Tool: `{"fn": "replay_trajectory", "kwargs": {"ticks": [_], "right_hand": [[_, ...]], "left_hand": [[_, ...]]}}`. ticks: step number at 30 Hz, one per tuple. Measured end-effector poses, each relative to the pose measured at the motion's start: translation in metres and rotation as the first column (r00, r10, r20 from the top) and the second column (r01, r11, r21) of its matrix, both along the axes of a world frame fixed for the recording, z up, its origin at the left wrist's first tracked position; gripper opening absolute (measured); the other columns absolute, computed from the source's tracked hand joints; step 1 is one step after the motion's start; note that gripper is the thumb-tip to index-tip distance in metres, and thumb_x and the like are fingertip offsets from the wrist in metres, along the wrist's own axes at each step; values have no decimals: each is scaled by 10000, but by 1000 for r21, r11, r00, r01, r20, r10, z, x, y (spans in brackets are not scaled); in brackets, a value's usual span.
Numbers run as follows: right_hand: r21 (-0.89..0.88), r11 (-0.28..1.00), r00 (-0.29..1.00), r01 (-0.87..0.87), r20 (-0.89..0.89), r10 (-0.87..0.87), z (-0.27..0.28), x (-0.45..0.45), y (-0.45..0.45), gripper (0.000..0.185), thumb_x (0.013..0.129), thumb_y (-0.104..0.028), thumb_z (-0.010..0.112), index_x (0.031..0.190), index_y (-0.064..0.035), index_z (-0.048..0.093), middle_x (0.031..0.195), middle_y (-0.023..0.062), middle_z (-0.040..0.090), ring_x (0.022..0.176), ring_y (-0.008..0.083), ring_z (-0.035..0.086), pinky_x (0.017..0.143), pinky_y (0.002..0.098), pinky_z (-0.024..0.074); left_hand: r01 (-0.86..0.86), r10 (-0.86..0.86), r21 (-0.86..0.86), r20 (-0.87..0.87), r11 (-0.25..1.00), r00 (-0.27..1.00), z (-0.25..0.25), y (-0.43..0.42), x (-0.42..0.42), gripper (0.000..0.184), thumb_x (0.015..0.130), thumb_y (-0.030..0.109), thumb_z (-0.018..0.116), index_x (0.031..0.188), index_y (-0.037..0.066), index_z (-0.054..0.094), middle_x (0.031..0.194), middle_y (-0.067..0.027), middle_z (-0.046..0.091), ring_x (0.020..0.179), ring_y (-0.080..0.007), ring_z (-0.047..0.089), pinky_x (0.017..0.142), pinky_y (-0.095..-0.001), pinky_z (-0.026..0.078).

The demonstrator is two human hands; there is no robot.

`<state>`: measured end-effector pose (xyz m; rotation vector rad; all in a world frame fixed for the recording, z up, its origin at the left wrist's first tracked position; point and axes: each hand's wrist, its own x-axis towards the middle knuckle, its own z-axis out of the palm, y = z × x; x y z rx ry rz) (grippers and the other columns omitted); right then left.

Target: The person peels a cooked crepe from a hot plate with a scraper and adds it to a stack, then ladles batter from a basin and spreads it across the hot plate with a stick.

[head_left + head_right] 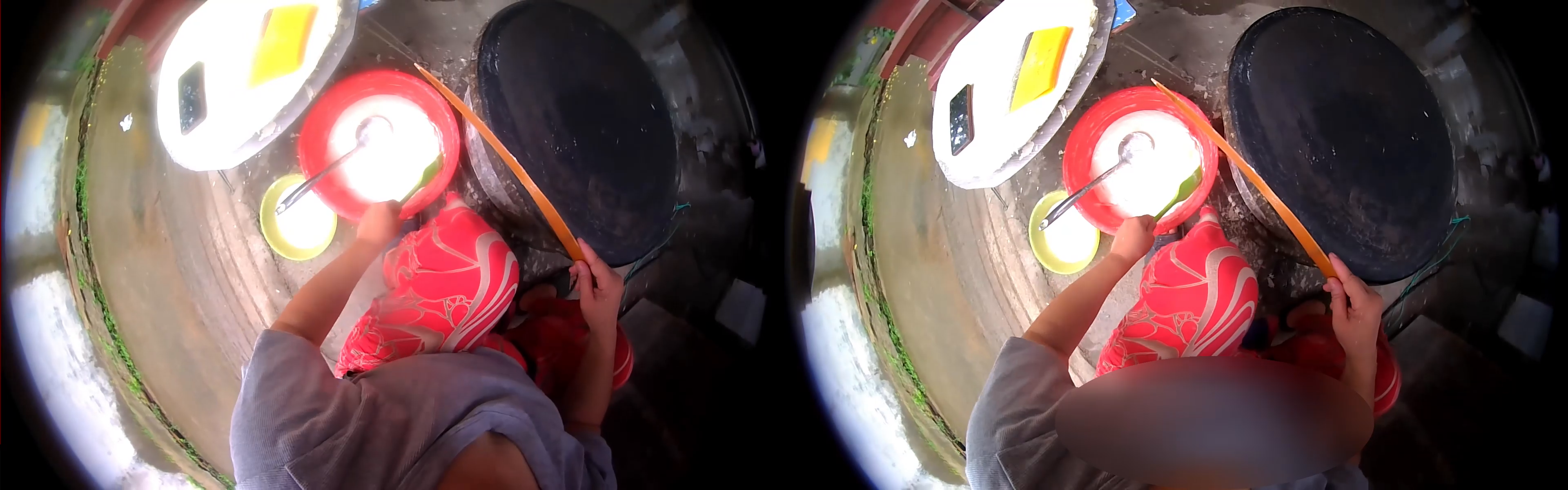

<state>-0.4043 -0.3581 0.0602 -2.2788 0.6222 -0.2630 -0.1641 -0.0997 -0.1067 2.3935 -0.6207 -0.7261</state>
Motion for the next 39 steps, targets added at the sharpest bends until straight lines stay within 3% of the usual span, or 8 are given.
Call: {"fn": "replay_trajectory", "kwargs": {"ticks": [8, 10, 13, 16, 20, 34, 37, 39], "right_hand": [[-28, 999, 1000, -17, 11, 17, 0, 8, 3, 310, 838, 11, 541, 1137, -40, 600, 722, 92, 634, 555, 108, 543, 531, 220, 433], [-38, 999, 1000, -28, 12, 29, -1, 9, 1, 311, 833, 16, 542, 1133, -39, 603, 727, 95, 637, 564, 116, 558, 538, 223, 442], [-5, 1000, 1000, -6, -8, 6, -6, 7, -2, 311, 831, 19, 541, 1130, -39, 603, 733, 103, 639, 591, 134, 587, 564, 231, 461], [29, 1000, 994, 9, -106, -6, -5, 7, 1, 305, 835, 12, 539, 1129, -40, 604, 734, 110, 636, 605, 143, 597, 577, 237, 469], [0, 999, 999, -34, -36, 34, -5, 9, 1, 310, 838, 6, 541, 1138, -44, 598, 728, 110, 633, 593, 145, 588, 562, 243, 462], [-57, 995, 996, -87, -29, 86, -5, 13, 3, 321, 835, 5, 556, 1149, -50, 591, 762, 118, 638, 623, 165, 605, 573, 246, 458], [-71, 993, 995, -95, -29, 93, -3, 14, 3, 319, 840, 3, 547, 1152, -53, 590, 760, 116, 638, 623, 164, 604, 571, 246, 457], [-35, 996, 996, -86, -3, 86, -5, 14, 3, 312, 845, -1, 541, 1148, -55, 594, 756, 118, 639, 623, 161, 606, 569, 243, 456]], "left_hand": [[-150, 142, 152, 61, 977, 988, -78, -60, 57, 185, 769, 134, 516, 769, -19, 620, 788, -238, 621, 786, -393, 608, 741, -443, 485], [-142, 133, 78, 105, 987, 985, -113, -60, 61, 185, 785, 109, 512, 731, -46, 597, 695, -214, 620, 644, -364, 617, 596, -452, 492], [-443, 368, -6, -546, 897, 753, -93, -68, 58, 175, 812, 64, 498, 670, -25, 551, 530, -90, 493, 405, -182, 474, 347, -357, 340], [-557, 475, 44, -580, 830, 662, -84, -90, 44, 183, 805, 60, 492, 667, -44, 549, 551, -126, 527, 422, -216, 512, 370, -373, 369], [-240, 264, 130, -221, 962, 939, -73, -63, 25, 216, 804, 58, 451, 653, -55, 555, 575, -161, 555, 470, -252, 557, 408, -385, 411], [-118, 148, 113, -318, 987, 936, -83, -55, 21, 244, 780, 120, 490, 811, -74, 634, 795, -270, 622, 736, -366, 636, 649, -425, 496], [-94, 99, 171, -23, 981, 995, -79, -26, 10, 256, 784, 178, 532, 699, -59, 580, 632, -189, 580, 601, -261, 617, 521, -339, 483], [18, -5, 144, -94, 989, 996, -108, 6, 21, 244, 798, 178, 521, 721, -46, 577, 630, -160, 567, 606, -237, 602, 519, -321, 474]]}}
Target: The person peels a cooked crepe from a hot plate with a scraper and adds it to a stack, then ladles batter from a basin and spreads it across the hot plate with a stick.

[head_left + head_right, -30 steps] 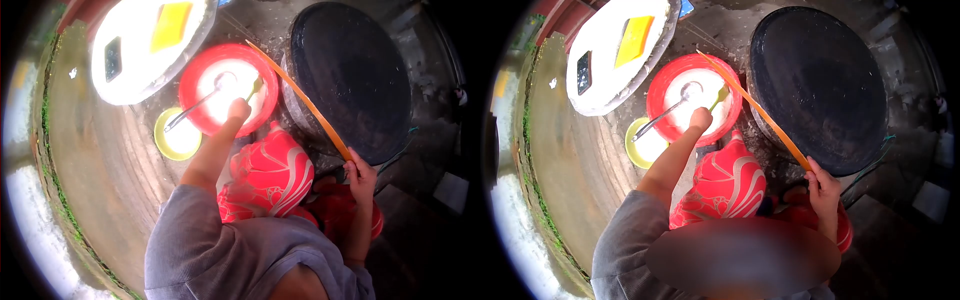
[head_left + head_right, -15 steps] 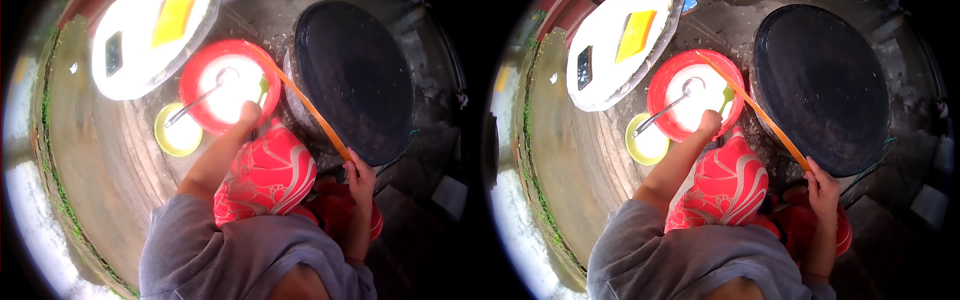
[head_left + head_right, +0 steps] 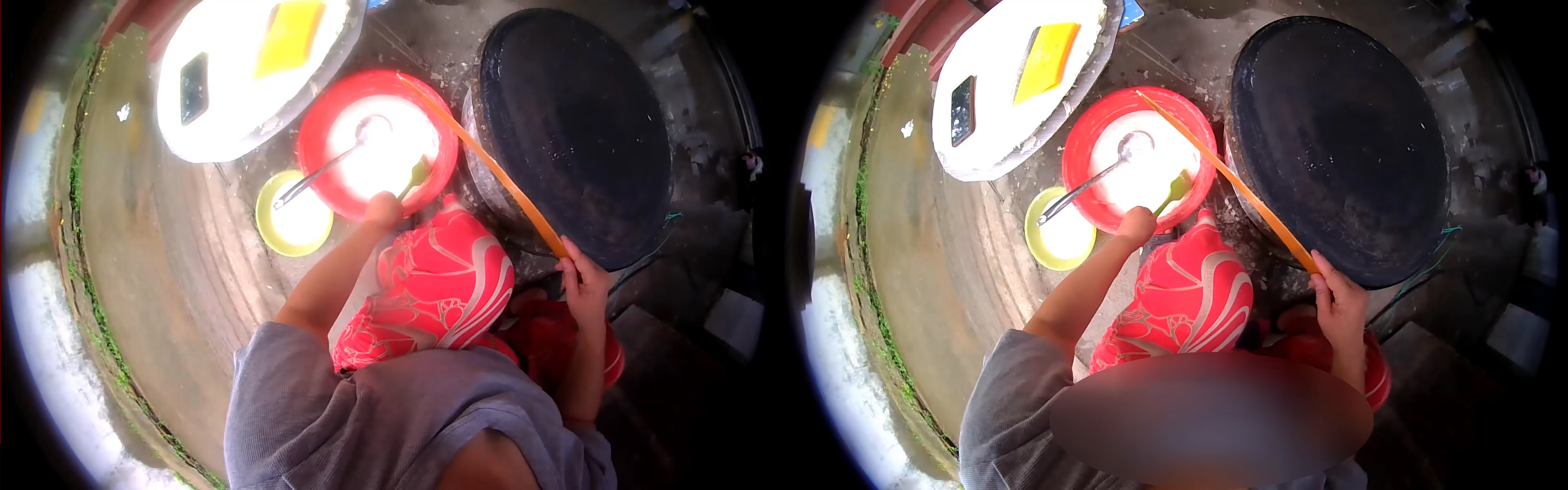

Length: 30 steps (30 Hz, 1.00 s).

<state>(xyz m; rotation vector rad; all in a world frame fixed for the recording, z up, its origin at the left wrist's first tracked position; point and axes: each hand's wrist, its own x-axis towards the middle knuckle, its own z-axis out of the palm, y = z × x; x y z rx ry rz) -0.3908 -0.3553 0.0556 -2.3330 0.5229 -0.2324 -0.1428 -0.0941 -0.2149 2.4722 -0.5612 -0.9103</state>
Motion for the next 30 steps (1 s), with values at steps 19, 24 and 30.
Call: {"fn": "replay_trajectory", "kwargs": {"ticks": [19, 24, 30], "right_hand": [[16, 1000, 999, -15, 38, 15, -11, -1, 10, 285, 863, -20, 533, 1138, -52, 600, 788, 120, 651, 643, 131, 612, 584, 228, 462], [45, 999, 999, -29, 33, 27, -9, 4, 10, 321, 848, 8, 531, 1154, -73, 591, 761, 113, 644, 643, 130, 604, 607, 235, 472], [104, 992, 995, 78, 61, -85, -8, -13, -7, 354, 835, -24, 558, 1177, -114, 581, 803, 86, 660, 697, 118, 630, 630, 220, 481]], "left_hand": [[-934, 651, 48, -729, 353, 209, 80, 241, -58, 282, 784, 175, 486, 975, -25, 543, 601, -33, 456, 417, -131, 379, 377, -253, 304], [-838, 736, -50, -452, 543, 504, 33, 238, -31, 595, 689, 59, 580, 1251, -42, 409, 727, -106, 566, 575, -175, 550, 473, -297, 439], [-487, 303, 100, 670, 868, 678, 53, 215, 36, 845, 691, 398, 666, 1372, 92, 268, 1337, -198, 335, 1203, -385, 361, 944, -501, 356]]}}
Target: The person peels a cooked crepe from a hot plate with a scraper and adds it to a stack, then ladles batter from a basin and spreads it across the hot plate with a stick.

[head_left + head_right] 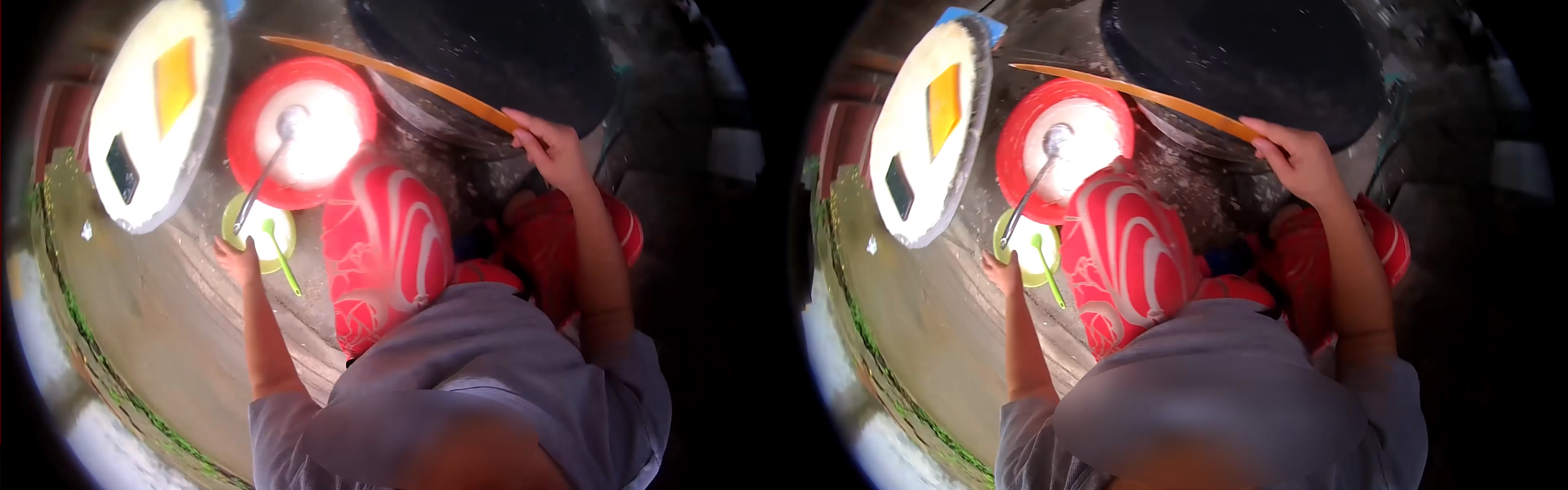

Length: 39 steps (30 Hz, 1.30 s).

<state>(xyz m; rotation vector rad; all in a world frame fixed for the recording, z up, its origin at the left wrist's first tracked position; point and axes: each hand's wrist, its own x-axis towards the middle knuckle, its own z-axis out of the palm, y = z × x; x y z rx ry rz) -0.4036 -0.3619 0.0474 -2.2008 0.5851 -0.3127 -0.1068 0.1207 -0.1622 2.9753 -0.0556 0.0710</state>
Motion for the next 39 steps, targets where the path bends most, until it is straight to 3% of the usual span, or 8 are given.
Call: {"fn": "replay_trajectory", "kwargs": {"ticks": [8, 12, 16, 19, 21, 22, 25, 39], "right_hand": [[104, 982, 983, 159, 78, -168, -2, -47, -20, 313, 874, -49, 548, 1178, -111, 588, 763, 4, 635, 654, 30, 562, 537, 168, 433], [150, 967, 973, 207, 68, -219, -5, -57, -19, 315, 870, -44, 551, 1177, -107, 587, 773, 4, 636, 655, 33, 567, 539, 168, 435], [91, 988, 970, 127, 196, -143, 15, -43, -9, 316, 852, -36, 566, 1157, -109, 599, 789, 44, 658, 686, 89, 626, 593, 200, 483], [72, 987, 939, 141, 306, -156, 32, -30, -1, 287, 843, -78, 586, 1126, -114, 616, 727, 71, 656, 615, 109, 627, 561, 216, 479], [72, 987, 892, 141, 424, -158, 39, -20, 4, 268, 825, -123, 604, 1092, -126, 632, 706, 82, 648, 584, 147, 630, 527, 253, 475], [74, 984, 862, 162, 475, -178, 40, -12, 9, 255, 810, -149, 615, 1063, -129, 643, 706, 95, 642, 587, 189, 631, 531, 278, 481], [153, 982, 729, 110, 659, -185, 61, 3, 27, 226, 774, -135, 624, 997, -120, 664, 714, 115, 636, 613, 240, 628, 559, 326, 480], [176, 976, 713, 132, 667, -216, 83, 20, 50, 244, 770, -170, 592, 1003, -129, 651, 784, 127, 649, 744, 292, 631, 668, 406, 488]], "left_hand": [[305, -140, 340, -433, 890, 890, 31, -51, 47, 759, 722, 459, 605, 1353, 143, 324, 1333, -107, 406, 1258, -325, 332, 938, -583, 295], [516, -386, 146, -502, 844, 774, 8, -44, 71, 390, 757, 346, 581, 986, 31, 583, 790, -149, 626, 763, -285, 623, 682, -364, 474], [160, -212, -144, -775, 977, 596, 22, -68, 62, 317, 806, 285, 598, 854, -27, 585, 571, -40, 519, 436, -123, 495, 398, -251, 389], [-336, -150, -369, -835, 867, 529, 54, -100, 33, 210, 792, 211, 585, 668, 46, 548, 503, -6, 426, 374, -111, 376, 380, -259, 338], [-436, -294, -519, -824, 735, 485, 48, -98, 42, 152, 814, 171, 557, 712, 58, 565, 595, -1, 496, 526, -121, 505, 494, -256, 424], [-568, -337, -587, -805, 577, 489, 90, -132, 10, 190, 838, 154, 535, 947, -1, 556, 836, -74, 585, 801, -187, 604, 693, -304, 507], [-606, -517, -640, -758, 473, 397, 119, -174, -17, 200, 842, 155, 529, 962, -4, 543, 849, -80, 581, 810, -194, 602, 700, -309, 507], [-90, -769, -778, -629, 622, 118, 176, -333, -191, 249, 859, 156, 501, 1033, -21, 480, 913, -107, 562, 854, -228, 594, 732, -330, 508]]}}
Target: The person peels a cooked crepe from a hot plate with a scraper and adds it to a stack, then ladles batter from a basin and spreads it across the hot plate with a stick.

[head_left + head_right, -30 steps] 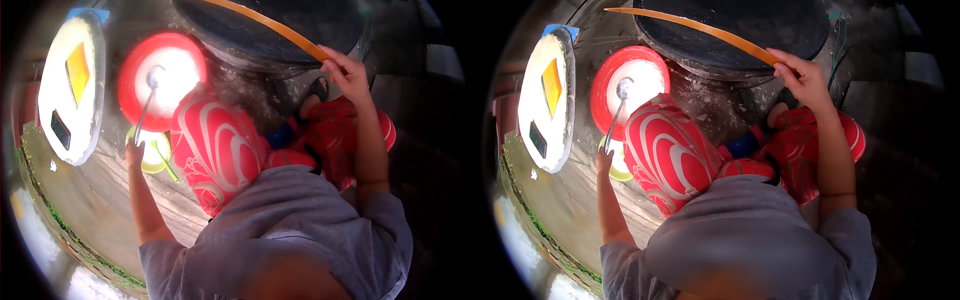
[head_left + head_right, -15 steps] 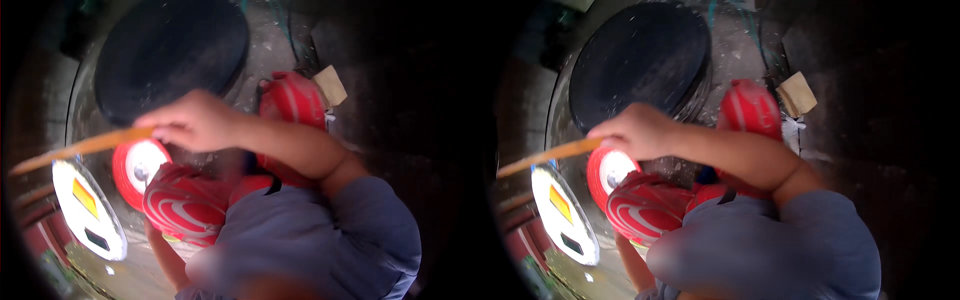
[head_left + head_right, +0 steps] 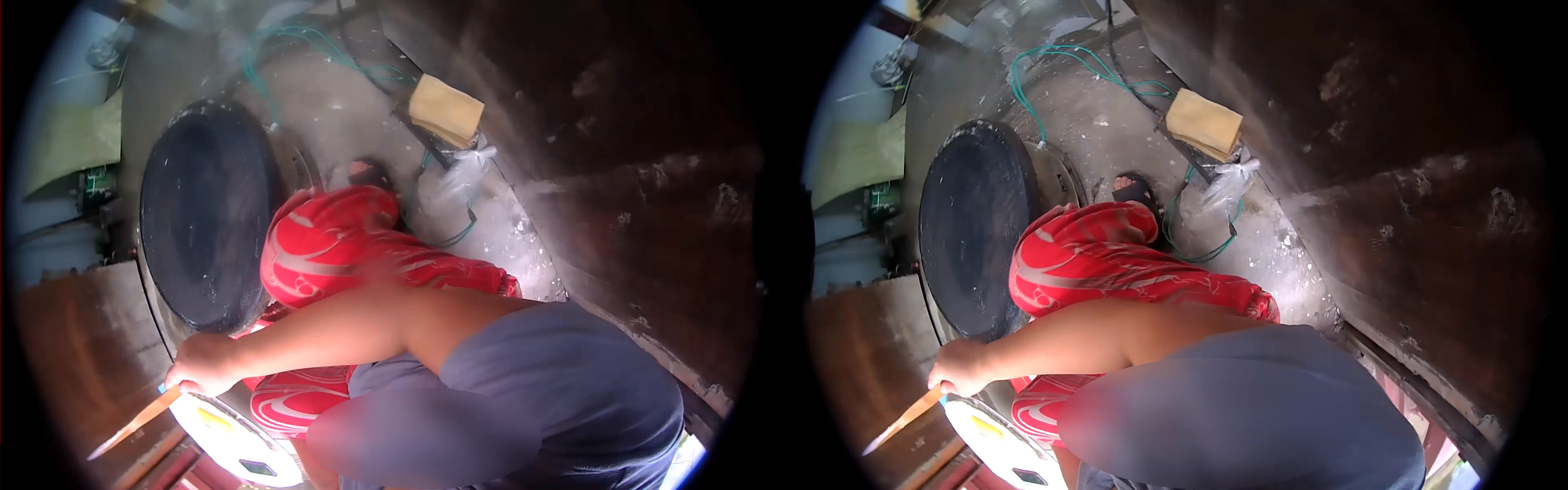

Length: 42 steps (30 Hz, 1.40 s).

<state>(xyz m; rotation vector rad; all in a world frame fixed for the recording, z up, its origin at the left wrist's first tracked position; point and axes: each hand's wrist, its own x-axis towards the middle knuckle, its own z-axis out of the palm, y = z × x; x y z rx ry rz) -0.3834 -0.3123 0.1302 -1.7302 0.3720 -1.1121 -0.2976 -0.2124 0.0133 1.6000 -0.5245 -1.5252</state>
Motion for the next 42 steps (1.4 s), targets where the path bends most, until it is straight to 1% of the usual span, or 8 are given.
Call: {"fn": "replay_trajectory", "kwargs": {"ticks": [1, 13, 24, 29, 35, 37, 40, 42], "right_hand": [[20, 999, 999, -35, -3, 35, 0, 3, 0, 256, 766, -177, 582, 1004, -126, 661, 875, 102, 662, 810, 273, 633, 743, 387, 491], [36, 994, 995, -101, 25, 100, -12, 21, 8, 254, 739, -159, 601, 981, -125, 665, 833, 103, 660, 782, 278, 631, 715, 386, 487], [7, 995, 995, -100, -10, 100, -22, 33, 12, 236, 757, -137, 570, 975, -137, 659, 811, 116, 651, 755, 304, 624, 679, 413, 480], [-30, 997, 997, -70, -15, 69, -24, 31, 9, 216, 749, -139, 575, 946, -132, 663, 798, 109, 651, 746, 301, 624, 667, 414, 479], [-20, 994, 992, -107, -70, 106, -33, 33, 13, 198, 722, -140, 582, 887, -177, 682, 744, 98, 648, 689, 292, 623, 604, 401, 482], [140, 961, 944, -238, -200, 263, -20, 9, 10, 241, 714, -155, 618, 940, -208, 681, 747, 80, 652, 657, 259, 625, 582, 389, 472], [-34, 983, 979, -179, -102, 175, -38, 6, 4, 231, 777, -174, 591, 997, -201, 656, 706, 111, 624, 586, 273, 599, 534, 364, 452], [-43, 979, 944, -197, -278, 178, -21, -15, -1, 283, 756, -142, 617, 1037, -161, 640, 716, 140, 611, 601, 301, 598, 537, 370, 458]], "left_hand": [[43, -43, 2, 16, 999, 999, 1, -6, -12, 253, 860, 156, 499, 1038, -22, 476, 918, -109, 561, 857, -231, 593, 734, -331, 508], [547, -521, -54, 241, 835, 819, -36, -79, -169, 301, 875, 157, 475, 1100, -36, 422, 972, -132, 545, 895, -260, 586, 762, -349, 508], [697, -613, -77, 414, 713, 673, -53, -81, -175, 348, 888, 158, 453, 1156, -49, 373, 1022, -154, 530, 929, -286, 580, 788, -366, 509], [505, -412, -57, 504, 861, 759, -49, -40, -68, 370, 894, 159, 443, 1181, -55, 351, 1045, -163, 524, 945, -299, 577, 799, -373, 509], [-35, 123, -137, 711, 990, 692, -79, 23, 86, 396, 901, 160, 431, 1212, -62, 324, 1072, -175, 516, 964, -313, 573, 813, -383, 509], [-266, 305, -179, 759, 947, 576, -98, 56, 139, 405, 904, 160, 427, 1222, -65, 315, 1082, -179, 513, 970, -318, 572, 818, -386, 509], [-592, 512, -189, 736, 783, 442, -125, 106, 198, 419, 907, 160, 421, 1237, -68, 302, 1095, -185, 509, 980, -325, 570, 825, -390, 509], [-778, 685, -131, 578, 615, 444, -144, 136, 228, 427, 910, 160, 417, 1247, -71, 293, 1104, -189, 506, 986, -330, 569, 829, -393, 509]]}}
